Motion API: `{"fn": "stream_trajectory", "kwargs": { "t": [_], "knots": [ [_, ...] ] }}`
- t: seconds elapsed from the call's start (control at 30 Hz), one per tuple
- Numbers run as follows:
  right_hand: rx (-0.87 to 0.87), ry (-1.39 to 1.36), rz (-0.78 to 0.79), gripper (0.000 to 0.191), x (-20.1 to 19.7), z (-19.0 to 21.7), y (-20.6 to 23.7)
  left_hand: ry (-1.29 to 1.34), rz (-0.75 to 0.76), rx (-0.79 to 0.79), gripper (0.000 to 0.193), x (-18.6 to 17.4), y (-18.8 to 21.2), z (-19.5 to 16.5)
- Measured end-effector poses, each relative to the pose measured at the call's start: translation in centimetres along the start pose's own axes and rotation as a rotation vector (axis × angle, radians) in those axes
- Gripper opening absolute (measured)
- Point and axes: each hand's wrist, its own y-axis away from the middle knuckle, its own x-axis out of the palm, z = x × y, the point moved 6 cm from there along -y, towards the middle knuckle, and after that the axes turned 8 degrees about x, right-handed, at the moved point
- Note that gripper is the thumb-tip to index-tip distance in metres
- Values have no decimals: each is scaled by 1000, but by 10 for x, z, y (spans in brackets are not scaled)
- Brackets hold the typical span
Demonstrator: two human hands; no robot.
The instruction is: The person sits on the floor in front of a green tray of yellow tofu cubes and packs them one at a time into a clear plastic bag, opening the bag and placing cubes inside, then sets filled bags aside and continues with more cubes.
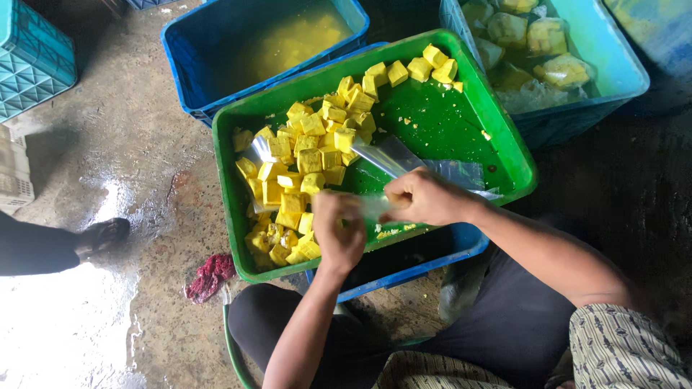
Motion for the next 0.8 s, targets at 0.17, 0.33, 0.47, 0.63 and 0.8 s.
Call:
{"fn": "stream_trajectory", "kwargs": {
  "t": [0.17, 0.33, 0.47, 0.63, 0.8],
  "knots": [
    [-258, -97, -517, 27, -9, -1, 1, 238, -369, -605, 31, -11, 10, 69],
    [30, -255, -614, 18, -46, -20, -23, 964, 448, -482, 48, 15, 21, 37],
    [-85, -481, -255, 44, -31, 21, -4, 703, 62, -619, 37, 15, 20, 67],
    [-246, -588, -79, 45, -23, 49, 1, 264, -14, -396, 42, 13, 18, 63],
    [189, -161, -407, 45, -48, -4, -25, 895, 426, -587, 56, 45, 36, 43]
  ]
}}
